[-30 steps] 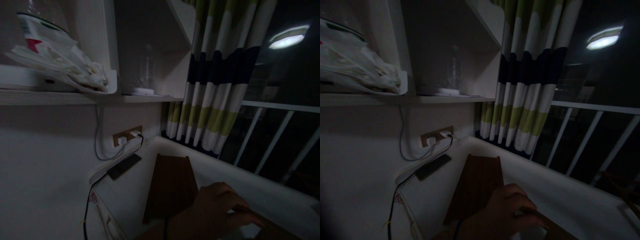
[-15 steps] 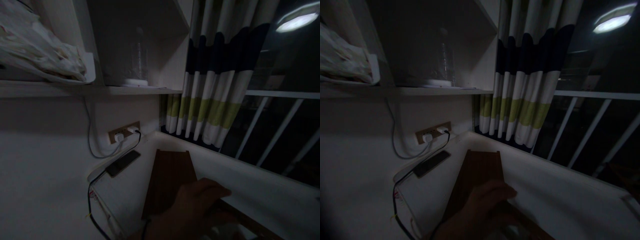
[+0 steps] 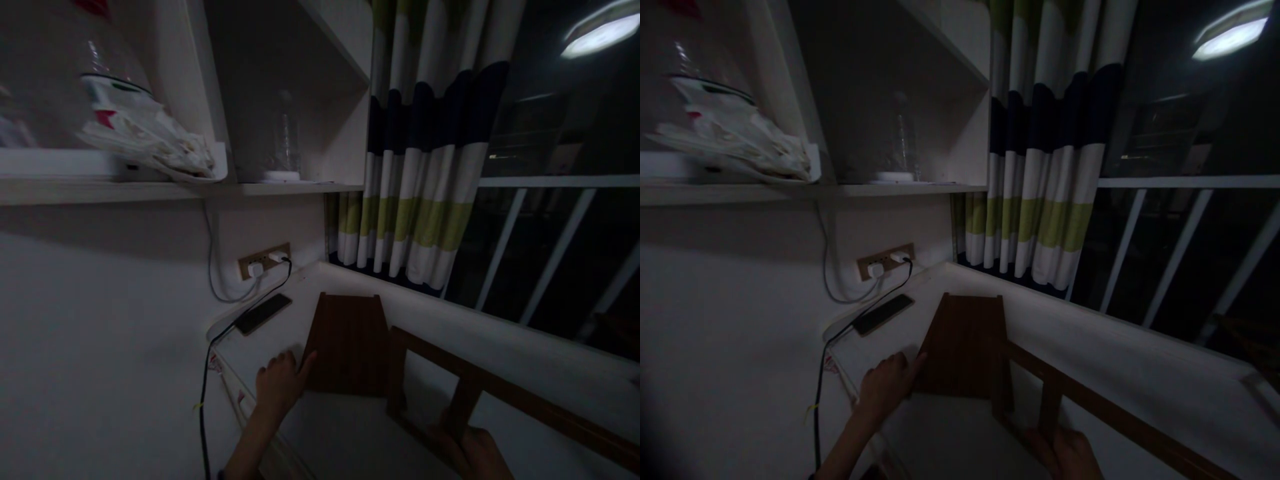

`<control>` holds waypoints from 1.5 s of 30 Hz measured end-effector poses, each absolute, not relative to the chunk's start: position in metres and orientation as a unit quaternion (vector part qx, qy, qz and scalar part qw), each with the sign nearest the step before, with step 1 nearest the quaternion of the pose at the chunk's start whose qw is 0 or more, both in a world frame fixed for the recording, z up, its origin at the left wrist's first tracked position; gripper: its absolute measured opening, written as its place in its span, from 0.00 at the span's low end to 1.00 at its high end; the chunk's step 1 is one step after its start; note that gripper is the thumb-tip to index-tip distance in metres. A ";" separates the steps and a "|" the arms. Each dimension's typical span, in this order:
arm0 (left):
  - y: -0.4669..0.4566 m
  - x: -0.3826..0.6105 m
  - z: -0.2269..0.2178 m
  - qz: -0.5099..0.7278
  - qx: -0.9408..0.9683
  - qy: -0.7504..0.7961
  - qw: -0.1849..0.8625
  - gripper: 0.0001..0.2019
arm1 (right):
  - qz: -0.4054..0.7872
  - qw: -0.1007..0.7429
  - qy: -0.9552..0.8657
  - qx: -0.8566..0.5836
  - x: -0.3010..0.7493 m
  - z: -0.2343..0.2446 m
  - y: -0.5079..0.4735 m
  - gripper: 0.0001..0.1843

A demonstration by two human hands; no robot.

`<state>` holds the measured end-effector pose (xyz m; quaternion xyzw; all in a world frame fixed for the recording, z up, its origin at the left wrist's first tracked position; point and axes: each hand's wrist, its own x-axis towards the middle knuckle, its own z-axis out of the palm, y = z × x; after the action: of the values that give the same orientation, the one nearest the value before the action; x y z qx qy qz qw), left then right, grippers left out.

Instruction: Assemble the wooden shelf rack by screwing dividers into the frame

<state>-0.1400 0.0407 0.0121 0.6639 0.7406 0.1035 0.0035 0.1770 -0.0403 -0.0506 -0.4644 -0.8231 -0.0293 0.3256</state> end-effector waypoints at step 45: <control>0.091 -0.013 0.126 0.237 0.816 0.471 0.236 0.19 | 0.097 0.332 -0.796 -0.497 0.166 -0.046 -0.040 0.32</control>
<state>-0.0131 0.0914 0.1257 0.8161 0.4714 0.2369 0.2359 0.1657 -0.0403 -0.0461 -0.4969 -0.7957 0.0972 0.3324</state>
